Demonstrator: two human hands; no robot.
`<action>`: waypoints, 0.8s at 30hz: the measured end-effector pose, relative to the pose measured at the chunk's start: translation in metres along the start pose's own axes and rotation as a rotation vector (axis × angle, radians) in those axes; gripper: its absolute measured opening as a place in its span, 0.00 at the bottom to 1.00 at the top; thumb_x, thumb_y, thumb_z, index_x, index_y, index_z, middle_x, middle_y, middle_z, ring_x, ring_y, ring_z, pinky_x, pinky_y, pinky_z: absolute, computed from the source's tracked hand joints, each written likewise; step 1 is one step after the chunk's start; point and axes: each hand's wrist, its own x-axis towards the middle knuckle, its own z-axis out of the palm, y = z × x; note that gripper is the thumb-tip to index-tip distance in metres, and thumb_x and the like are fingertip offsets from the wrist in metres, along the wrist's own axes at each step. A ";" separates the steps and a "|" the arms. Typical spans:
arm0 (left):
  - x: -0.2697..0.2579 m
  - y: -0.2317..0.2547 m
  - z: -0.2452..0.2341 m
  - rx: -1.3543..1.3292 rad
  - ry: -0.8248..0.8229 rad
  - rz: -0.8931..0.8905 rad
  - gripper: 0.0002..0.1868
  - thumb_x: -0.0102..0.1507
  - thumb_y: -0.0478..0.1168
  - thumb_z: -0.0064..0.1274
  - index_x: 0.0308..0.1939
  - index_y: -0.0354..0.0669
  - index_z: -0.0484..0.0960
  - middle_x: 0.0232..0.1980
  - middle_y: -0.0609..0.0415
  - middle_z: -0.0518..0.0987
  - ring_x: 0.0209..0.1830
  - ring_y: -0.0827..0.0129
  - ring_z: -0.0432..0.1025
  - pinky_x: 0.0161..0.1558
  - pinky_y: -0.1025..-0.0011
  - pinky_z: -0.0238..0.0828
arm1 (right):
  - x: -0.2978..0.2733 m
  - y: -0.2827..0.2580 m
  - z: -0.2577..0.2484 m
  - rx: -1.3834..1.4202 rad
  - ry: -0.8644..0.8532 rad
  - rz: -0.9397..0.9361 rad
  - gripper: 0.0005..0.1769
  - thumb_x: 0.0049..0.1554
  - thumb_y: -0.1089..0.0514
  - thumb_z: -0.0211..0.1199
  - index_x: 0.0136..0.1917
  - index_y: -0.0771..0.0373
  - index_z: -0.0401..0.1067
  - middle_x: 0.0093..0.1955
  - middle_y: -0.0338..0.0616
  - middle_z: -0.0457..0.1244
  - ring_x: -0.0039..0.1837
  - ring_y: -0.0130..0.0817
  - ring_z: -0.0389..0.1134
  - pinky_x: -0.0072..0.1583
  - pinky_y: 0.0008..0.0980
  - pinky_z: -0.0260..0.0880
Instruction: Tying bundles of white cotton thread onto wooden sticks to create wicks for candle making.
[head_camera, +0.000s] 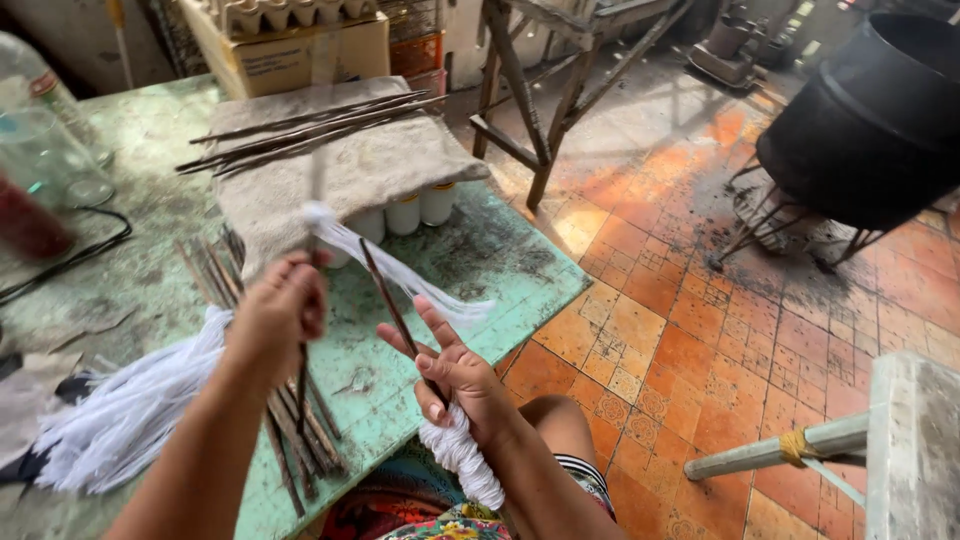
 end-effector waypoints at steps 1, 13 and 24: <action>0.010 0.000 -0.019 -0.136 0.080 0.170 0.15 0.75 0.40 0.35 0.61 0.42 0.74 0.28 0.59 0.64 0.21 0.73 0.57 0.23 0.75 0.56 | 0.002 0.000 -0.001 -0.024 -0.013 -0.015 0.45 0.58 0.69 0.55 0.83 0.47 0.46 0.79 0.63 0.52 0.24 0.24 0.59 0.25 0.18 0.55; -0.066 -0.008 -0.240 0.924 0.713 0.727 0.20 0.83 0.21 0.40 0.80 0.15 0.69 0.30 0.44 0.58 0.22 0.60 0.54 0.21 0.62 0.44 | 0.005 -0.057 -0.061 0.004 -0.012 -0.167 0.34 0.60 0.63 0.55 0.78 0.51 0.53 0.80 0.64 0.48 0.25 0.21 0.56 0.25 0.18 0.58; 0.014 -0.142 -0.081 1.154 0.461 0.012 0.32 0.70 0.60 0.36 0.72 0.49 0.72 0.56 0.39 0.74 0.52 0.37 0.77 0.54 0.45 0.75 | 0.013 -0.043 -0.075 -0.048 -0.012 -0.089 0.26 0.65 0.63 0.47 0.76 0.53 0.55 0.78 0.61 0.53 0.28 0.24 0.61 0.25 0.17 0.59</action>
